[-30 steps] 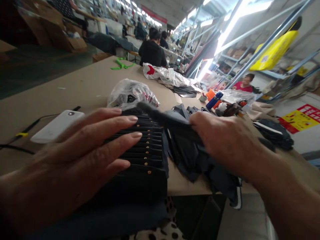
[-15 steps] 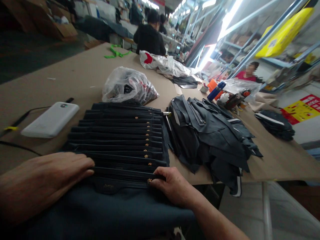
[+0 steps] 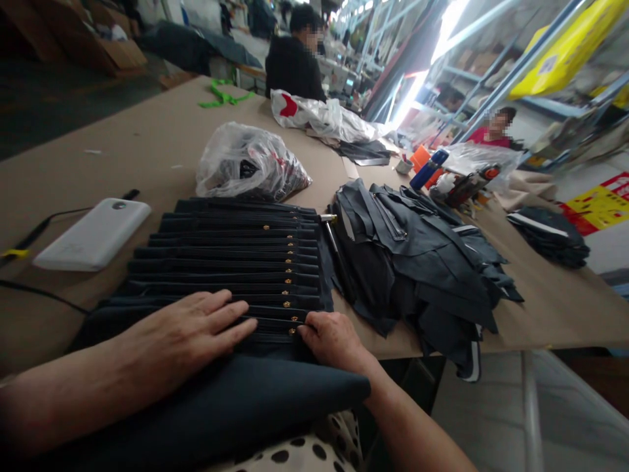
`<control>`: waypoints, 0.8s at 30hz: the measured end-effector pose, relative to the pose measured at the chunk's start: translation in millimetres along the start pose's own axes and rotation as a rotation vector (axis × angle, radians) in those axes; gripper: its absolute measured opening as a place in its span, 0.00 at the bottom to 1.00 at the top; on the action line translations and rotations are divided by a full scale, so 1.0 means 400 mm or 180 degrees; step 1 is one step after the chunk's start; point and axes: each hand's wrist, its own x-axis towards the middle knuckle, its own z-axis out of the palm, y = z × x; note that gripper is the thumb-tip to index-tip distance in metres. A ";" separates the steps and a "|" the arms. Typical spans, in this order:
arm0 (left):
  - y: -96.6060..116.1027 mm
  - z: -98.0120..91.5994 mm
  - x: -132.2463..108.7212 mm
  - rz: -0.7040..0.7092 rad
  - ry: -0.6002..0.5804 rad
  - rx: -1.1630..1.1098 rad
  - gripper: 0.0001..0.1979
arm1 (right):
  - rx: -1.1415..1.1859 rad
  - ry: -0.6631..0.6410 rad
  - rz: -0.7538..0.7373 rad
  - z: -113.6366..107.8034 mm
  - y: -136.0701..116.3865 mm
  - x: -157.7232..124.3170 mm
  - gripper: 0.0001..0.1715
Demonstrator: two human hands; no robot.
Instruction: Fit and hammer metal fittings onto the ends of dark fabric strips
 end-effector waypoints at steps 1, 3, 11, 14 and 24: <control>0.005 0.015 0.001 0.0239 -0.0021 0.0003 0.19 | -0.0012 -0.0050 -0.0019 -0.006 0.002 0.001 0.14; 0.009 0.051 -0.003 0.0397 -0.0085 0.0093 0.21 | -0.0008 -0.0058 -0.0087 -0.035 0.002 0.003 0.13; 0.002 0.092 -0.026 0.0346 -0.0123 -0.0088 0.25 | 0.1387 -0.1451 -0.2091 -0.174 -0.133 -0.021 0.22; 0.011 0.066 -0.028 0.0293 -0.0182 -0.0086 0.27 | 0.0444 -0.2235 -0.2134 -0.077 -0.183 -0.045 0.27; 0.033 0.027 -0.027 0.0119 -0.0226 -0.0095 0.20 | -0.0904 -0.1121 -0.1677 -0.019 -0.135 -0.016 0.11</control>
